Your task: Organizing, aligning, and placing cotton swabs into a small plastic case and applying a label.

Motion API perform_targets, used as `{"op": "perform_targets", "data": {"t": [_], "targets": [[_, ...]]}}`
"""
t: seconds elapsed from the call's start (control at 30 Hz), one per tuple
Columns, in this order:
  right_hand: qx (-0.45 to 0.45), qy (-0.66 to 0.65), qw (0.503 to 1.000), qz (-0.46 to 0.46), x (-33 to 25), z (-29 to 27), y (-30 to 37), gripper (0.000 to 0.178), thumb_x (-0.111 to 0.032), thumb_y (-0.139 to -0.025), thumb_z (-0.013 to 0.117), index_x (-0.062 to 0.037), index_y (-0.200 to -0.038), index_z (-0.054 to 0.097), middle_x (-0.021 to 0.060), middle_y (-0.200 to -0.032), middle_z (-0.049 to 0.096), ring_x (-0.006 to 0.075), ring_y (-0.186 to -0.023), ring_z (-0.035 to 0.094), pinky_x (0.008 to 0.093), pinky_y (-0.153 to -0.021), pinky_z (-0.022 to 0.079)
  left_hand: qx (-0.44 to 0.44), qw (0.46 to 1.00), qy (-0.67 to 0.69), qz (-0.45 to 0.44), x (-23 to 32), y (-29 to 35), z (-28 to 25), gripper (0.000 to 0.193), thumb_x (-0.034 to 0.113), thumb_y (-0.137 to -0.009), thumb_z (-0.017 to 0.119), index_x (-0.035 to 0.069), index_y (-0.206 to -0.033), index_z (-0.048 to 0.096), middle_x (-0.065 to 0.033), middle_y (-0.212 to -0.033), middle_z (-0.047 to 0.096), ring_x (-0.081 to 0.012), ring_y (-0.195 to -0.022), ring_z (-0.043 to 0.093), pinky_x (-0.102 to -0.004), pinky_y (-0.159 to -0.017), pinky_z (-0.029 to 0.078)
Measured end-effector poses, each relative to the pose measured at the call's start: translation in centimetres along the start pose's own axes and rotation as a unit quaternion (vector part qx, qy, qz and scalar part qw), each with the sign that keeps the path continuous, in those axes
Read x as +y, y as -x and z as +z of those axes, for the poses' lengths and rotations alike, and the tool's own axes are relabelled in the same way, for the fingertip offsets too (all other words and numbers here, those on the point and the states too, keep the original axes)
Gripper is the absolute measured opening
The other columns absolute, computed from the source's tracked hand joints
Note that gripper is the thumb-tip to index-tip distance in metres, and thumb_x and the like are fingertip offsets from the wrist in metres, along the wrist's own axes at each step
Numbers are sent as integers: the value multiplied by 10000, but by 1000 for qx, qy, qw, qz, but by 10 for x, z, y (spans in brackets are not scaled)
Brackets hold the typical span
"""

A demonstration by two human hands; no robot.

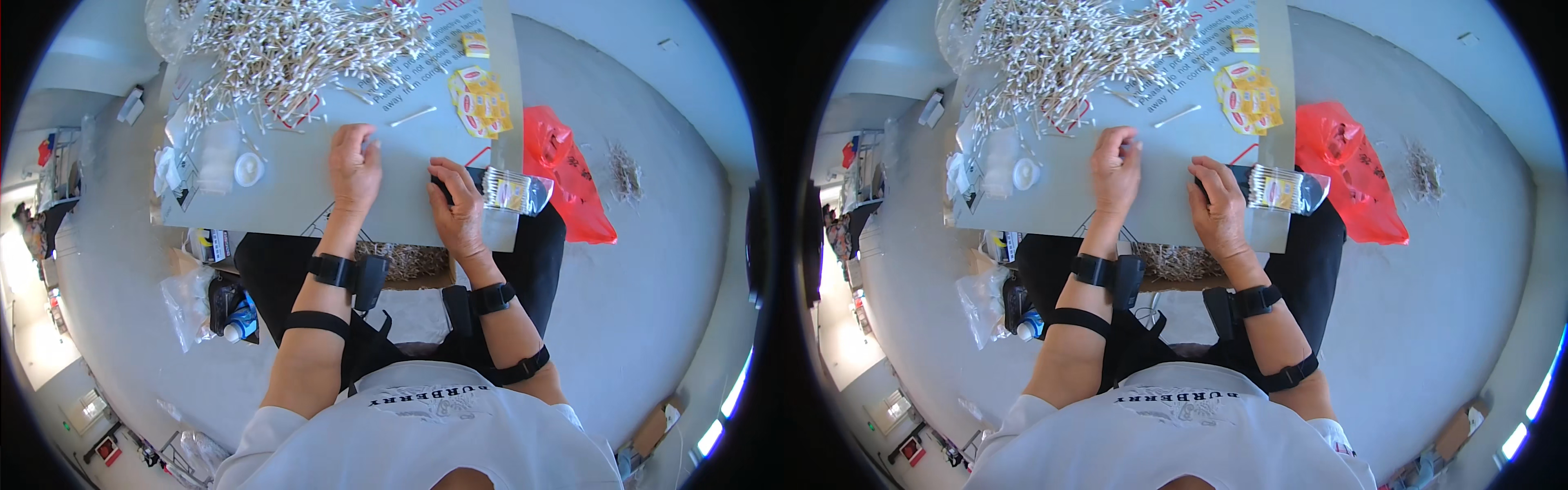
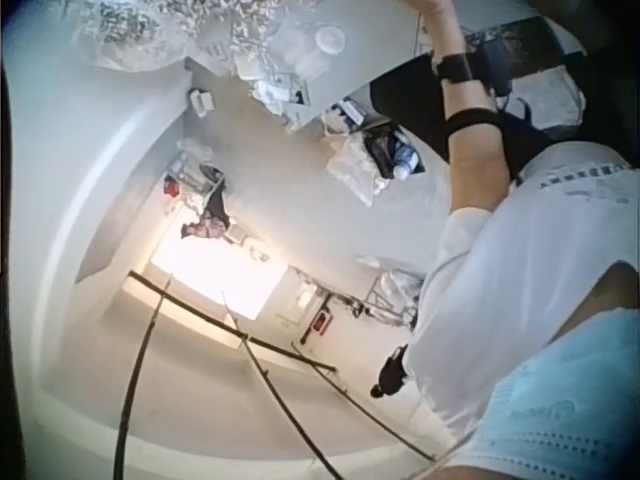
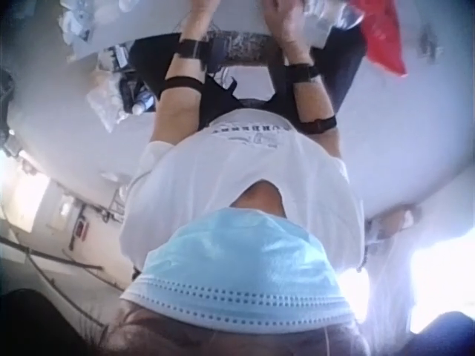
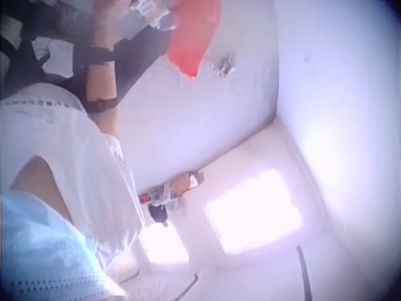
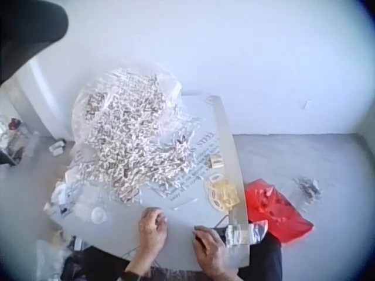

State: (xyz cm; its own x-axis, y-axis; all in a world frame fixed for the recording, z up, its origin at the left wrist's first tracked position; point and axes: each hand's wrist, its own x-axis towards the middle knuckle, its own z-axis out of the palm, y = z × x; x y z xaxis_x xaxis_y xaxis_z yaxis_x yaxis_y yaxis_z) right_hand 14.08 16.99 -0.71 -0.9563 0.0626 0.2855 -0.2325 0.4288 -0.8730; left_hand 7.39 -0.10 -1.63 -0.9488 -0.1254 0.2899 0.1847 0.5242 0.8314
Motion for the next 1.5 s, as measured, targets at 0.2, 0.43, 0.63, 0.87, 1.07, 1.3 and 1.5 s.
{"op": "perform_targets", "data": {"t": [0.2,0.43,0.63,0.87,1.07,1.3,1.5], "targets": [[-2,-20,999,36,2,15,-19,276,71,-829,613,1,-1095,630,165,-1134,623,341,-955,646,377,-824,534,-30,982,-140,123,12,-29,16,234,106,-727,765,78,-910,623,-84,-984,599,-337,-977,543,-442,-832,434],[25,178,976,-119,19,24,-59,234,2,-789,651,-34,-1021,652,141,-1048,604,343,-923,586,434,-808,500,-90,957,-193,196,16,-15,17,174,28,-712,686,94,-838,586,-88,-885,569,-310,-923,545,-438,-761,414],[-36,151,982,-108,3,23,-35,89,-51,-764,699,-84,-825,643,58,-801,556,273,-796,563,402,-691,470,12,969,-242,-51,-18,-30,-55,146,-37,-730,609,49,-847,595,-131,-897,604,-345,-919,583,-456,-783,466],[-57,118,987,-92,3,18,-32,107,-74,-733,730,-98,-808,658,29,-818,571,253,-802,562,389,-702,463,-50,962,-246,107,-5,-53,-30,229,-51,-769,624,68,-962,655,-88,-1008,635,-319,-1017,568,-425,-879,468],[-67,78,993,-63,-1,16,-33,138,-36,-698,726,-84,-804,652,44,-916,579,267,-862,558,386,-749,475,-68,929,-273,241,-14,-73,-27,183,64,-743,667,108,-921,669,-43,-924,602,-290,-996,546,-414,-835,430],[28,-20,999,23,4,10,-32,351,111,-670,536,7,-998,604,158,-1153,573,341,-1064,570,400,-946,471,-128,971,-160,120,10,-8,-2,209,-9,-710,685,86,-891,639,-59,-871,568,-297,-907,537,-414,-795,440],[17,4,1000,-7,10,17,-34,452,71,-716,543,16,-1163,583,185,-1251,555,380,-1143,544,433,-1017,434,-50,993,-73,83,7,-4,-9,207,-55,-712,659,65,-881,650,-77,-919,573,-314,-915,539,-405,-787,461]]}}
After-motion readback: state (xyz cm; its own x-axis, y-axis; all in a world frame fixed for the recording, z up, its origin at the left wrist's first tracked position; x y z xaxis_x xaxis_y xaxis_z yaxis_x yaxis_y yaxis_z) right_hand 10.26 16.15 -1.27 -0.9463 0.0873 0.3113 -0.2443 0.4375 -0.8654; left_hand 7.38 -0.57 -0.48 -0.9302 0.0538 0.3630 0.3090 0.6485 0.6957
